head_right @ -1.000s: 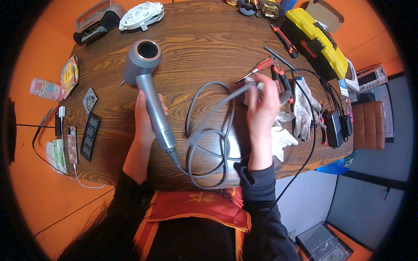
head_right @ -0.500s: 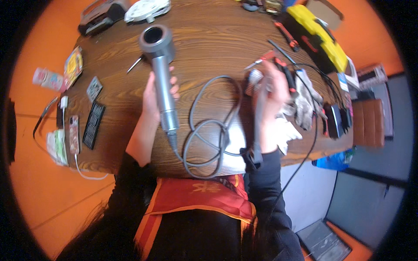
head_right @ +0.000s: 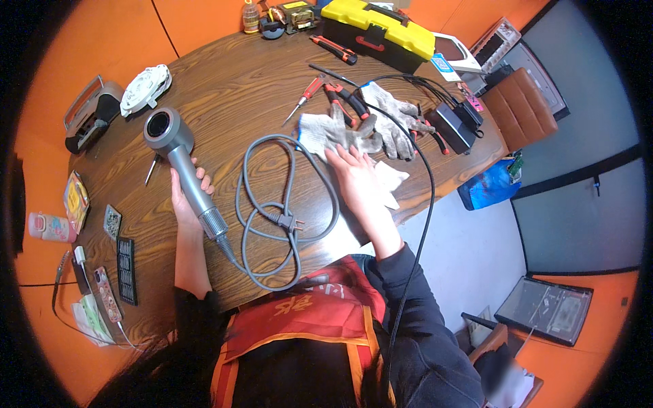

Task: The person wipes a hairdryer with a cloth, then uses a screwdriver to remove a screw from the hairdryer's base. They place the screwdriver and screw into a case and continue to manipulate the hairdryer.

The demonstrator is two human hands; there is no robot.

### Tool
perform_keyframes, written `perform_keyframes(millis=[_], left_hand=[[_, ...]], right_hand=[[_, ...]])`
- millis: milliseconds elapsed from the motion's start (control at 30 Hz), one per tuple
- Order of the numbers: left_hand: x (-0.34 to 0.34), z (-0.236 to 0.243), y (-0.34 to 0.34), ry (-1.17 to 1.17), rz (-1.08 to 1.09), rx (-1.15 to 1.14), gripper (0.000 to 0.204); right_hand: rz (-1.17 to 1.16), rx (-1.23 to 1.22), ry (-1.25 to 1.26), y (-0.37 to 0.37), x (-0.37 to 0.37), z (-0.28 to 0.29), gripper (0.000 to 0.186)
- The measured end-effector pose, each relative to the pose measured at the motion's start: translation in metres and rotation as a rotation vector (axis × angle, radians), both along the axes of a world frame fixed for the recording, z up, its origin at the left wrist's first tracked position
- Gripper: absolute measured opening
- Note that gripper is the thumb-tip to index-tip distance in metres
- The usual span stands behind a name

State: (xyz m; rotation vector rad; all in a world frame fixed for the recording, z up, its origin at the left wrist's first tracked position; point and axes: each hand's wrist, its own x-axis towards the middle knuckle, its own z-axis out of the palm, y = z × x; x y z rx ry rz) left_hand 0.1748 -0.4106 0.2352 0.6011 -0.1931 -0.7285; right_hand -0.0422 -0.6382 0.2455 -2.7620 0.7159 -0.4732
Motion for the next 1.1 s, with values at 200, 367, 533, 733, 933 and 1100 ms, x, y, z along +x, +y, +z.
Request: perform_keyframes(millis=[200, 367, 533, 733, 933, 1100], left_hand=[[-0.003, 0.002, 0.0, 0.025, 0.024, 0.053, 0.044], [-0.003, 0.0, 0.0, 0.025, 0.025, 0.059, 0.044], [0.001, -0.005, 0.0, 0.08, 0.043, 0.044, 0.044], [0.005, -0.011, 0.001, 0.08, 0.014, 0.028, 0.044], [0.01, -0.018, 0.003, 0.092, -0.007, -0.029, 0.043], [0.015, -0.023, 0.006, 0.095, -0.032, -0.071, 0.044]], right_hand=[[0.007, 0.039, -0.07, -0.058, -0.002, -0.011, 0.034], [0.068, -0.038, -0.079, -0.073, -0.002, 0.008, 0.04], [-0.248, -0.122, -0.232, -0.029, -0.054, -0.003, 0.032], [-0.105, -0.058, -0.277, -0.029, -0.104, -0.026, 0.02], [-0.42, 0.584, -0.863, -0.123, -0.145, -0.06, 0.023], [-0.914, -0.214, -0.254, -0.158, -0.228, -0.026, 0.019]])
